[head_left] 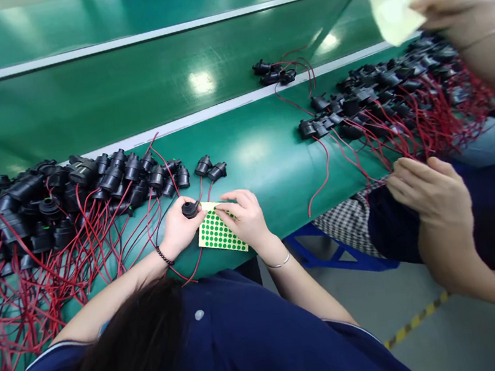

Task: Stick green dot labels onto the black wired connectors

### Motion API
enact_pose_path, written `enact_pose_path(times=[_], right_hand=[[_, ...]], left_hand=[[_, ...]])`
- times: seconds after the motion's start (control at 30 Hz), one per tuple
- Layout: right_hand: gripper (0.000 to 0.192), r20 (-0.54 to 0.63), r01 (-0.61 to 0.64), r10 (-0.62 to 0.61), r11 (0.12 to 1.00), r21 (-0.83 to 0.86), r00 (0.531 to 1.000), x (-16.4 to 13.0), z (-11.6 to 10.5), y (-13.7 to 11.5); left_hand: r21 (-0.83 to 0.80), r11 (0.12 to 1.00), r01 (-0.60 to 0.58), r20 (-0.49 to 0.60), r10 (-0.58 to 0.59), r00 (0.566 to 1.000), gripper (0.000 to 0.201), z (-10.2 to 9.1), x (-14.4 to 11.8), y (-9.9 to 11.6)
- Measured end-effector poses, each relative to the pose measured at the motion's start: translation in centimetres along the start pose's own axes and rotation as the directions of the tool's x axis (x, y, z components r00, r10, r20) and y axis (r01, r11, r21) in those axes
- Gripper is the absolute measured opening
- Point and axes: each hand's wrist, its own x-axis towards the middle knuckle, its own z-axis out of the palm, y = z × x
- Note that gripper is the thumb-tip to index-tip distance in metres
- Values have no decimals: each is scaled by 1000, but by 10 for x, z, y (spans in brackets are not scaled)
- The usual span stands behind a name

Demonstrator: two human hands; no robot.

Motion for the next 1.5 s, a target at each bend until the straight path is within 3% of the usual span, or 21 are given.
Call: enact_pose_path(times=[0.33,0.53,0.67,0.77,0.87,1.07,1.23,1.37,1.5], right_hand=[[10,43,-34,33,999,22,999,2,-3,-3],[7,-11,-171,180,952,252,984,5,-8,-12],[5,87,-299,288,872,388,954,11,-15,-15],[4,142,-277,240,881,384,960,17,-18,-19],[4,164,-231,184,908,349,969,23,-18,-24],[4,158,-181,134,923,339,978,29,-13,-30],[7,125,-253,221,871,420,967,29,-10,-30],[2,120,-269,240,852,449,963,30,-9,-31],[6,132,-280,247,839,466,960,31,-7,-33]], left_hand=[[-1,1000,13,-21,-13,1000,20,1,0,-1],[46,999,-15,8,14,1000,22,-2,-2,0],[137,980,-144,-30,149,988,18,-6,-6,4],[176,944,-279,-42,290,956,13,-9,-9,9],[191,925,-330,15,333,943,11,-11,-13,13],[243,932,-269,14,274,962,9,-11,-13,14],[29,989,-147,-29,148,989,18,-12,-7,15],[-169,981,-95,-12,94,995,25,-12,-3,15],[-164,983,-88,9,90,996,26,-11,-4,15]])
